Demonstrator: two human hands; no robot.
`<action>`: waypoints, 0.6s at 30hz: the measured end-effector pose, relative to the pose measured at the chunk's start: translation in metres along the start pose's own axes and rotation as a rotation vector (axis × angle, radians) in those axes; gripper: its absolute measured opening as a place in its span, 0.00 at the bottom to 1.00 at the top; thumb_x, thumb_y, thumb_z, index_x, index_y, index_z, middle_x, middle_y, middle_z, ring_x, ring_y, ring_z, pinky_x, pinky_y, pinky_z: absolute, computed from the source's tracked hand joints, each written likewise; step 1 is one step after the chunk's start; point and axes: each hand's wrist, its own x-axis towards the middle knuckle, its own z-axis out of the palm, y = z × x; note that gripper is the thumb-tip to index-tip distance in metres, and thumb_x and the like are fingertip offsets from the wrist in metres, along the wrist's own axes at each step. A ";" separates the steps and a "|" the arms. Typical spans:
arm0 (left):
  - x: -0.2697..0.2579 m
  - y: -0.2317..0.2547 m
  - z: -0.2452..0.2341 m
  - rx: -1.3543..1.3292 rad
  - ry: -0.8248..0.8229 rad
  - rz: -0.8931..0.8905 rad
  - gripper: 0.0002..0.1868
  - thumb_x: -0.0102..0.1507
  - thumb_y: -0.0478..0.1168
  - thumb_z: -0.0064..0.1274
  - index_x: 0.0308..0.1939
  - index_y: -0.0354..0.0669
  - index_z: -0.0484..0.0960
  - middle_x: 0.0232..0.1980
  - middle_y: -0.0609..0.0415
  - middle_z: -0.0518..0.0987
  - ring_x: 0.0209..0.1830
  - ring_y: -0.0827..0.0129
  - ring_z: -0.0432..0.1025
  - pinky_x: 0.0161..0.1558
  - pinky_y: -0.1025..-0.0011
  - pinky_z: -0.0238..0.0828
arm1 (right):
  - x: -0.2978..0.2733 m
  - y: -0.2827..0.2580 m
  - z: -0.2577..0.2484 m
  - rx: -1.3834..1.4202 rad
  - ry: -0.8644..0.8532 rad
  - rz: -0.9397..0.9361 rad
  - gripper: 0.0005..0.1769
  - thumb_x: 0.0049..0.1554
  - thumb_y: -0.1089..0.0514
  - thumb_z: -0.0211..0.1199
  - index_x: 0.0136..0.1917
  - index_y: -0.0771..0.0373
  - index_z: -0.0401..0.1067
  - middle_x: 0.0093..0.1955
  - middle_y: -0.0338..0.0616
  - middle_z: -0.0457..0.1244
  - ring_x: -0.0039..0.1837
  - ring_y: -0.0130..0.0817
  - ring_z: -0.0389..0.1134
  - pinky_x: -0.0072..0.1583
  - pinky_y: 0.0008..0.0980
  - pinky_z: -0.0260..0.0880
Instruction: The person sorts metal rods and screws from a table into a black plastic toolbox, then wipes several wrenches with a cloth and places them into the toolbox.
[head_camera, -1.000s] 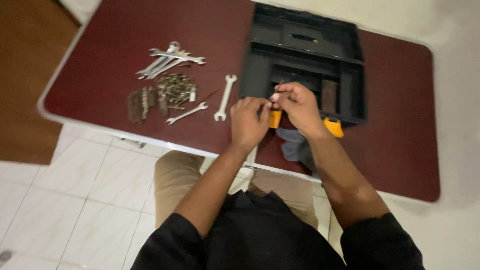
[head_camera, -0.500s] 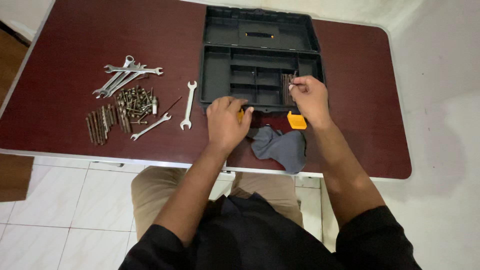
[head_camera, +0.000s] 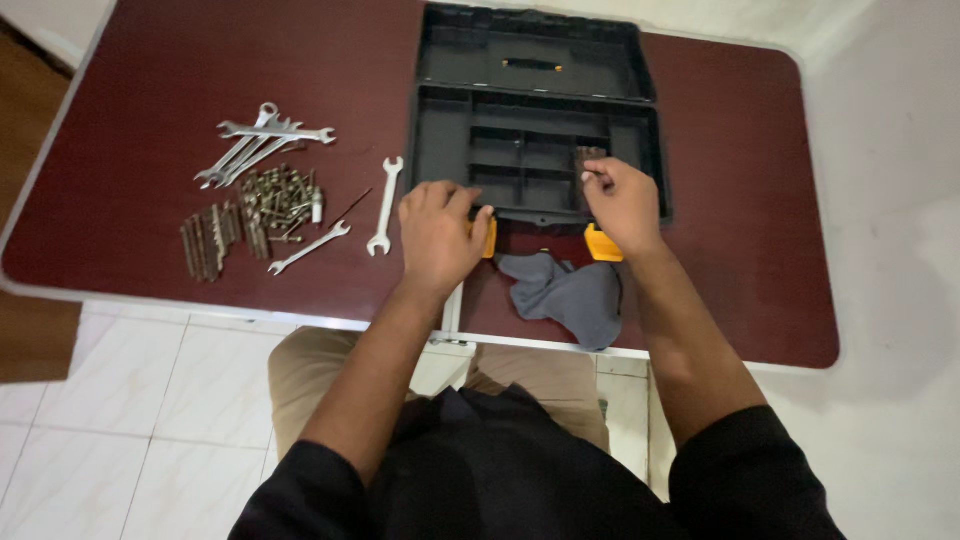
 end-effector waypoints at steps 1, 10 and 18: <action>0.000 -0.002 0.000 0.010 -0.019 0.002 0.16 0.61 0.47 0.62 0.48 0.43 0.86 0.49 0.50 0.77 0.56 0.54 0.69 0.58 0.53 0.61 | -0.002 0.000 0.002 -0.048 0.008 -0.067 0.12 0.61 0.59 0.66 0.57 0.64 0.79 0.44 0.48 0.71 0.43 0.33 0.73 0.47 0.32 0.72; -0.012 -0.009 -0.012 0.022 -0.011 0.094 0.23 0.60 0.47 0.61 0.56 0.41 0.83 0.52 0.48 0.77 0.58 0.52 0.69 0.61 0.53 0.61 | -0.008 -0.004 0.003 -0.121 0.051 -0.117 0.09 0.63 0.60 0.67 0.57 0.64 0.78 0.45 0.51 0.69 0.41 0.40 0.71 0.45 0.36 0.70; -0.044 -0.086 -0.045 0.125 0.075 -0.178 0.17 0.67 0.46 0.58 0.54 0.39 0.81 0.53 0.45 0.76 0.57 0.49 0.69 0.60 0.52 0.63 | -0.008 -0.002 0.004 -0.104 0.005 -0.023 0.10 0.65 0.61 0.68 0.58 0.66 0.78 0.43 0.46 0.69 0.42 0.29 0.69 0.46 0.29 0.68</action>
